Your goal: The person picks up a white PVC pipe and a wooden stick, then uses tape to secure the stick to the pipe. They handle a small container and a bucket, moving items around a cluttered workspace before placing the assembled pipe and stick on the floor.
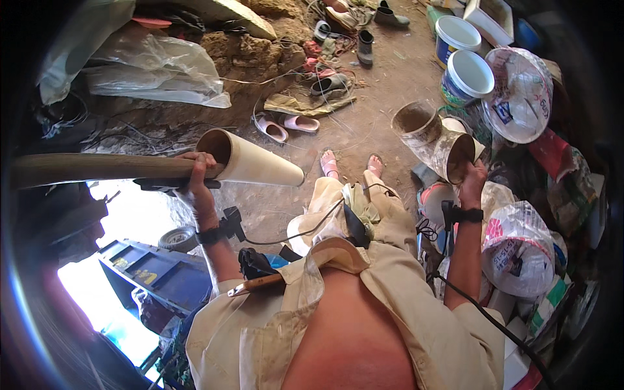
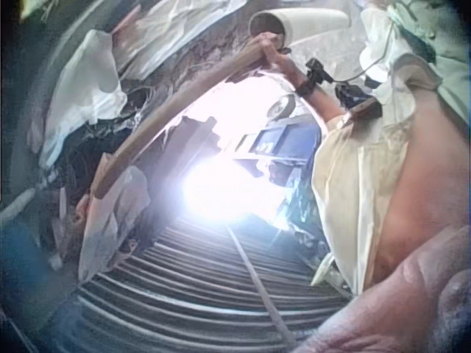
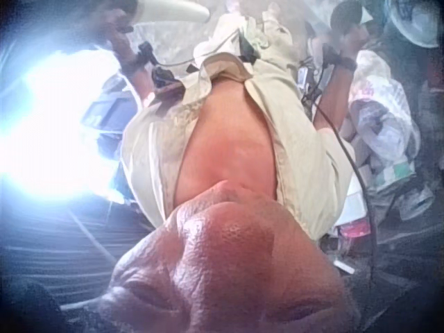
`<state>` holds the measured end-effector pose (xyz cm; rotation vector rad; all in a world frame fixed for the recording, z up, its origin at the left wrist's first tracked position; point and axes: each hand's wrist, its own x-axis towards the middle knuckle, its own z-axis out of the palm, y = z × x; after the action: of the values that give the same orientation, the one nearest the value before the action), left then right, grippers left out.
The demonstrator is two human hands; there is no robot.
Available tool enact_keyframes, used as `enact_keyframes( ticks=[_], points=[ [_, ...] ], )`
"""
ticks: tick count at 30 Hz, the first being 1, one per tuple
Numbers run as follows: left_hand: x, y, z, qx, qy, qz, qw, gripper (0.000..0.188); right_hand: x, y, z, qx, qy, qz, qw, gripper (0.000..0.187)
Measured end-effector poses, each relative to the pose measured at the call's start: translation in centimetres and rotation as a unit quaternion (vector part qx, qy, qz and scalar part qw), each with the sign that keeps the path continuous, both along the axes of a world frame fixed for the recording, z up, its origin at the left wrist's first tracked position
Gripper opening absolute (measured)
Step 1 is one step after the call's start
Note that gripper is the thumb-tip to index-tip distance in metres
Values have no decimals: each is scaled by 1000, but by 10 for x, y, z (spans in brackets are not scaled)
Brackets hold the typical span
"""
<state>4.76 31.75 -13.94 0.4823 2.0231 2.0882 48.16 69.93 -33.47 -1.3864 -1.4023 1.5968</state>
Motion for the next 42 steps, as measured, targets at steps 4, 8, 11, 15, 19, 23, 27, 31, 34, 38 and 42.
enact_keyframes(
  ticks=[4,8,11,15,19,23,27,31,34,38,42],
  points=[
    [-7,6,-29,4,-49,-20,999,17,-16,-8,15,-33,4,11,999,20],
    [-10,-2,-43,-17,-51,-6,999,14,-47,-16,23,-51,-42,33,997,19],
    [-18,-8,-50,-38,-56,-9,998,13,-82,-25,29,-97,20,34,995,21],
    [-27,-16,-65,-50,-77,-14,996,15,-132,-38,40,-115,80,78,987,26],
    [-36,-31,-80,-67,-89,-14,994,16,-160,-43,47,-102,64,127,985,27],
    [-49,-41,-98,-83,-95,-4,992,17,-166,-39,31,-125,48,129,983,27],
    [-60,-48,-119,-105,-104,-11,989,17,-157,-30,-3,-24,-111,80,990,23],
    [-67,-48,-146,-116,-122,-12,986,17,-150,-13,-45,96,-254,35,962,22],
    [-71,-43,-171,-116,-141,-11,983,17,-155,1,-87,167,-494,22,853,23],
    [-77,-33,-204,-152,-159,-12,976,19,-168,9,-150,152,-503,20,851,24],
    [-75,-15,-226,-169,-178,1,969,20,-190,19,-223,153,-535,74,828,26]
  ],
)
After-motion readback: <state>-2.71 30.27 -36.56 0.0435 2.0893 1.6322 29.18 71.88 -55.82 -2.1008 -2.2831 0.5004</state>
